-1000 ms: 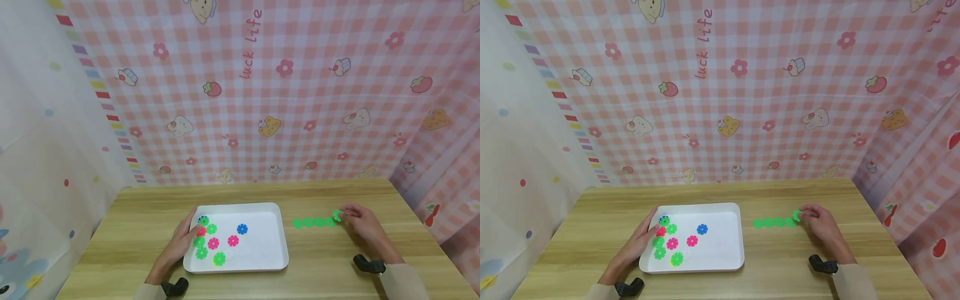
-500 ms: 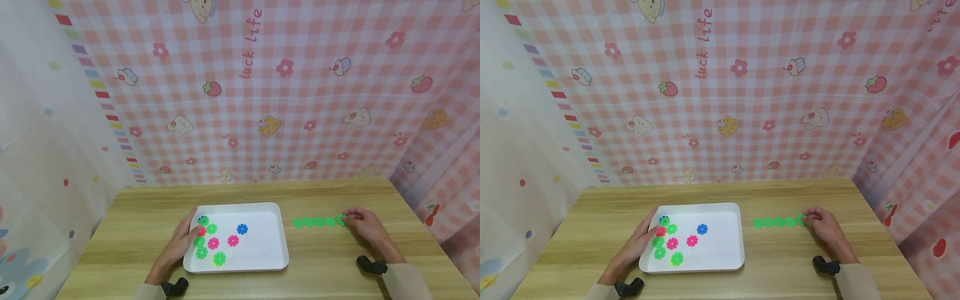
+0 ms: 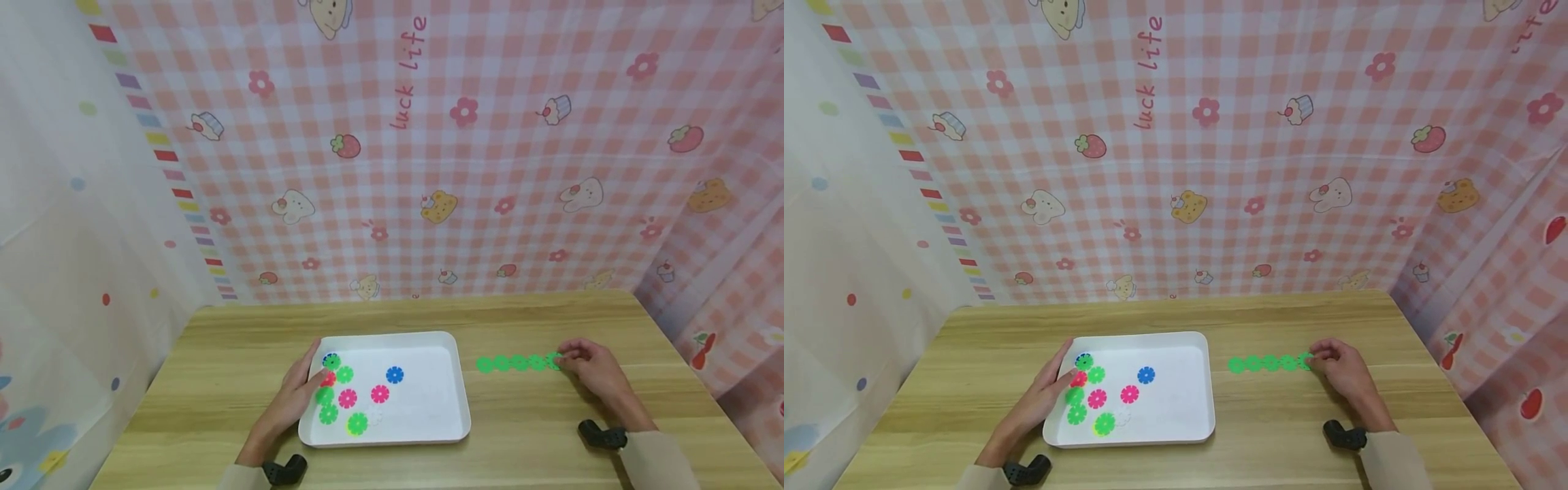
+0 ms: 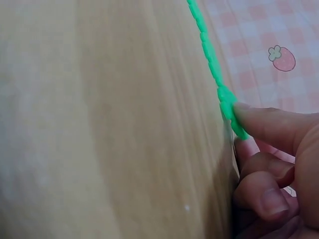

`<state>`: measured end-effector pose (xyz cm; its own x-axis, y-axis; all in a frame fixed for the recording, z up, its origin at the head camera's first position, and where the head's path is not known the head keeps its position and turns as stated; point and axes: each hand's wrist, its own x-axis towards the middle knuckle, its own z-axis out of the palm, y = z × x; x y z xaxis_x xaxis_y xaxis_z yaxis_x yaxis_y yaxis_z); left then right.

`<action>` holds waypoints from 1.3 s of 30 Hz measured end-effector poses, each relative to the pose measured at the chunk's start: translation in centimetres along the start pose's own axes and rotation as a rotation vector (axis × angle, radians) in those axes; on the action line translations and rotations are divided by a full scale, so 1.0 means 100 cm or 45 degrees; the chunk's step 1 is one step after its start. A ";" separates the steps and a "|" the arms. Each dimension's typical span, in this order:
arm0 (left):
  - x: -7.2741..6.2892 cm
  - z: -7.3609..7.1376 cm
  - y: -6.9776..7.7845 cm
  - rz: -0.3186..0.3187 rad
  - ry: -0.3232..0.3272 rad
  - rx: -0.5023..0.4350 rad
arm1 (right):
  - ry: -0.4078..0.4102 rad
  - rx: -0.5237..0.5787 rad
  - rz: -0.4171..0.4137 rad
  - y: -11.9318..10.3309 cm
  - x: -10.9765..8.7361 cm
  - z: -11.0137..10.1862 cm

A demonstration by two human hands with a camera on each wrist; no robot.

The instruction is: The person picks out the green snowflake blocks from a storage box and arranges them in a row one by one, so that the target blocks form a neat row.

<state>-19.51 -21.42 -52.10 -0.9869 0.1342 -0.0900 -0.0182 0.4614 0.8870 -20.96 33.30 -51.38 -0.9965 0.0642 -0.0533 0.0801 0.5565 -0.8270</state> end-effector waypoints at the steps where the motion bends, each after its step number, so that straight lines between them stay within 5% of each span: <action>1: 0.000 0.000 0.000 -0.002 -0.003 -0.001 | 0.003 -0.002 0.002 0.000 0.000 0.001; 27: 0.001 0.000 -0.002 -0.007 0.002 -0.005 | 0.015 -0.017 0.006 -0.002 0.000 0.003; 39: -0.001 0.001 0.000 -0.015 0.007 0.008 | -0.022 0.076 -0.081 -0.044 -0.006 0.026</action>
<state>-19.43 -21.38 -52.16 -0.9875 0.1238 -0.0976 -0.0286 0.4684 0.8831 -20.81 28.61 -49.14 -0.9998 0.0158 -0.0088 0.0156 0.5083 -0.8610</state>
